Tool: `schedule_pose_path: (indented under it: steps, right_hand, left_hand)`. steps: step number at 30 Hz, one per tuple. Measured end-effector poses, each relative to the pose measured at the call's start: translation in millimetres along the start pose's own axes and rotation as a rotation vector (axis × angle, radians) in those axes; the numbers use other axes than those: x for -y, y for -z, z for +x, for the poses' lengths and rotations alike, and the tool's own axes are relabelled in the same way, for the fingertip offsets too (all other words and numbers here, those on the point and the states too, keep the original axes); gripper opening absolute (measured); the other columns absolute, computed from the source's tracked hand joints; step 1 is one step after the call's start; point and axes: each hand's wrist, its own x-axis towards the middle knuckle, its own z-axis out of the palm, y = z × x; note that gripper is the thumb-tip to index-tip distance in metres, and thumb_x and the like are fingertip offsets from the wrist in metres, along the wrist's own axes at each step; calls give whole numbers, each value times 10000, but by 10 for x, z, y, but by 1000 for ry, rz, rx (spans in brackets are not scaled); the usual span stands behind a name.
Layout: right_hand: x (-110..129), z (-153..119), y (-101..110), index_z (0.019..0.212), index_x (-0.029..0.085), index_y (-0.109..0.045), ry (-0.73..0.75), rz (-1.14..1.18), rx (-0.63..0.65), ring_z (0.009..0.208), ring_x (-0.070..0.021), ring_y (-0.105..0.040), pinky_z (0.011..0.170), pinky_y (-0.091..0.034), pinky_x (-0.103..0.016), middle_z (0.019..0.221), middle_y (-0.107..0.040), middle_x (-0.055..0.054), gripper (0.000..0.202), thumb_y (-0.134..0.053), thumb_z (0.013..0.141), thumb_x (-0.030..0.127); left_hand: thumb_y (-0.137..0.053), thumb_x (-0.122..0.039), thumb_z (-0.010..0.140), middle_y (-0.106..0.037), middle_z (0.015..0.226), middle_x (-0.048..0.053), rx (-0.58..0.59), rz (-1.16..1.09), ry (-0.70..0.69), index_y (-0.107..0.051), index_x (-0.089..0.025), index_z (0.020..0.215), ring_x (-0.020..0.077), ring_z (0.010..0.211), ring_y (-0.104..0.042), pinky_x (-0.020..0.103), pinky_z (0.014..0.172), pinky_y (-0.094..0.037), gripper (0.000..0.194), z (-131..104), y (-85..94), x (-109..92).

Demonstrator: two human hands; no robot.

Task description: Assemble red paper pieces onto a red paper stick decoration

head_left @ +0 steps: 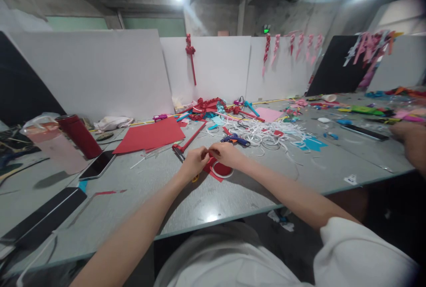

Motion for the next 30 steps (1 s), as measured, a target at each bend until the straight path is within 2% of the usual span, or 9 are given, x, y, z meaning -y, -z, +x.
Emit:
schedule_pose_path:
  steps: [7,16,24,30]
  right_hand:
    - [41,-9,-8,936,162,-724,-38,-34,-6,742,-148,-617,687,-383,-245,847,-726,-55,133,-602,902,121]
    - [72,-10,26,818,157,-666,-18,25,-47,707,-143,-569,667,-370,-246,760,-661,-29,50,-649,840,116]
    - [97,6,22,769,162,-639,-96,101,-162,663,-123,-553,638,-359,-236,724,-647,-10,79,-628,842,134]
    - [67,5,26,826,154,-665,-79,209,-133,632,-108,-544,622,-357,-225,702,-645,5,86,-598,879,143]
  left_hand:
    - [-560,-184,896,-672,735,14,5,15,0,-661,-163,852,127,658,-576,248,658,-407,112,-6,-10,19]
    - [-564,-184,901,-683,749,18,3,-9,-12,-667,-167,855,128,669,-585,245,663,-418,115,-5,-7,-6]
    - [-575,-217,910,-663,713,6,-46,-45,1,-665,-157,821,116,639,-556,244,652,-409,141,30,23,-59]
    - [-565,-236,915,-662,704,7,-63,-73,25,-664,-153,816,115,625,-544,244,644,-406,162,19,27,-39]
